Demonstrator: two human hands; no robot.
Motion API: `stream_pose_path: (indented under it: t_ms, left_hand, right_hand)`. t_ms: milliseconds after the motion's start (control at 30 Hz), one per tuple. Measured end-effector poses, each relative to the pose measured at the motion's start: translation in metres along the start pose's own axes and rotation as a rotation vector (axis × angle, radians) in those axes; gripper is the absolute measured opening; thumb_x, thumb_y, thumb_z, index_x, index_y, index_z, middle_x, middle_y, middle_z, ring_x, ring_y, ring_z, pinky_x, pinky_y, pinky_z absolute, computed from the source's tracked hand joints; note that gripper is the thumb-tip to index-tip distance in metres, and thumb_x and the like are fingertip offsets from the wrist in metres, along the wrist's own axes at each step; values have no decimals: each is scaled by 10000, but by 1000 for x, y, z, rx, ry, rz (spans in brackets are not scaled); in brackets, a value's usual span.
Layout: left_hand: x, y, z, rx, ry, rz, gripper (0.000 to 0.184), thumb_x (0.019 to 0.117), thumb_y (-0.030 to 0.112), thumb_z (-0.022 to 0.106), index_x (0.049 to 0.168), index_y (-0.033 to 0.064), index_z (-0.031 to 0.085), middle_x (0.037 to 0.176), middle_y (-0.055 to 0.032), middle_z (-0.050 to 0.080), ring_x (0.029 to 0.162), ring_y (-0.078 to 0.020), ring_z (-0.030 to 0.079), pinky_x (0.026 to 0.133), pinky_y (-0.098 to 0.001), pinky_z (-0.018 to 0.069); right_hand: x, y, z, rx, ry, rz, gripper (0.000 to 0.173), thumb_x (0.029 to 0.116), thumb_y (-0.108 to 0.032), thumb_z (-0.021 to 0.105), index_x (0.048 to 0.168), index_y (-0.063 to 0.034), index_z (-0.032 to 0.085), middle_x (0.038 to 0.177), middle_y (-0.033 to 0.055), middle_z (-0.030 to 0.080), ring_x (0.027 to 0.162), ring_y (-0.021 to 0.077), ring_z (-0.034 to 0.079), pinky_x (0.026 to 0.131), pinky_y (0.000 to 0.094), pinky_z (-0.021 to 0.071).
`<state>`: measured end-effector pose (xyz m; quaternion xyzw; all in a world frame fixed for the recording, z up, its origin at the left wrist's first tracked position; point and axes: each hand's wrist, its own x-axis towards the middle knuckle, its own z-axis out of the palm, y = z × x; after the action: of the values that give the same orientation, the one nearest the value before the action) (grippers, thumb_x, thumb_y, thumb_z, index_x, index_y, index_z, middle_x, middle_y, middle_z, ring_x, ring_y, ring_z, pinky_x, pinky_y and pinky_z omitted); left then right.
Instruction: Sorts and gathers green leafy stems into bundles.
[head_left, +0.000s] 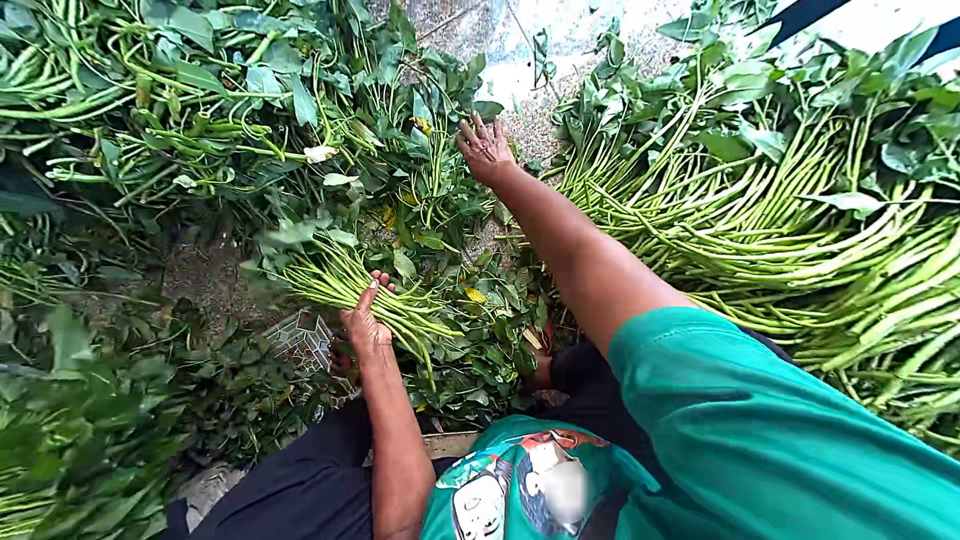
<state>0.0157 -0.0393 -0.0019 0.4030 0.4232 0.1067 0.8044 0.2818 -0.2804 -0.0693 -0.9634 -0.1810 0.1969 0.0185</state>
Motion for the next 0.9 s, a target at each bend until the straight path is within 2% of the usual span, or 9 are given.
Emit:
stream_pose_path:
  t_ms: [100,200,267,367,467,633,700,800,900]
  left_hand:
    - [2,-1,-2,17,20,-8,250,967,-113,568,1208,-49,560,1012,-185,729,850,-279,746,761,-420,644]
    - [4,0,-5,39,4,3,257,949,-126,587,1189,-38,569,1001,-173,722,814,-267,735,741,-404,641]
    - [1,2,-4,52,3,-4,269,943,-117,608,1194,-27,573,1005,-159,725,808,-253,735,735,-392,641]
    - [-1,2,-4,55,11,-28,308,947,-82,639,1236,-14,557,1036,-159,733,824,-248,741,740,-389,639]
    - [-5,1,-2,56,-19,-51,347,946,-61,656,1258,29,532,1050,-131,730,833,-227,740,744,-373,639]
    - [-8,-1,5,51,-53,8,310,940,-97,635,1221,-17,531,980,-149,746,810,-226,747,714,-361,641]
    - [-9,-3,6,26,-57,49,306,935,-108,631,1218,-41,536,985,-171,734,816,-237,739,713,-368,639]
    - [-9,-2,8,30,-38,110,321,919,-112,651,1216,-52,546,1022,-183,738,851,-246,740,732,-374,632]
    - [-8,-2,5,72,4,140,433,885,-122,691,1268,-46,505,1089,-185,732,964,-246,737,830,-390,623]
  right_hand:
    - [8,14,12,-66,-15,-71,496,987,19,534,1480,-40,540,1665,213,309,1580,448,134,1209,753,67]
    - [4,24,15,-84,-62,-104,332,983,51,528,1283,36,669,1579,255,428,1565,465,170,1222,738,80]
    - [-6,24,13,-58,-104,-129,305,961,56,566,1240,39,690,1470,253,550,1517,469,301,1227,732,99]
    - [-32,8,-1,114,-129,-68,262,1011,-76,569,1234,-1,684,1225,261,693,1264,469,593,1224,677,208]
    - [-70,-22,-13,391,-22,-1,263,1013,-183,614,1211,-37,708,1160,246,715,1163,470,648,1031,689,449]
    - [-122,-98,-2,756,154,-124,264,1022,-156,604,1204,7,704,1089,174,746,929,306,744,898,511,598]
    - [-138,-131,4,844,176,-140,263,1019,-155,614,1197,17,703,1067,172,741,880,288,740,856,485,610]
    - [-157,-170,13,844,198,-186,234,1008,-132,614,1164,0,729,1059,172,741,940,313,727,888,509,585]
    - [-169,-188,19,766,195,-268,208,1001,-104,610,1133,-25,750,1059,192,735,958,362,724,887,560,566]
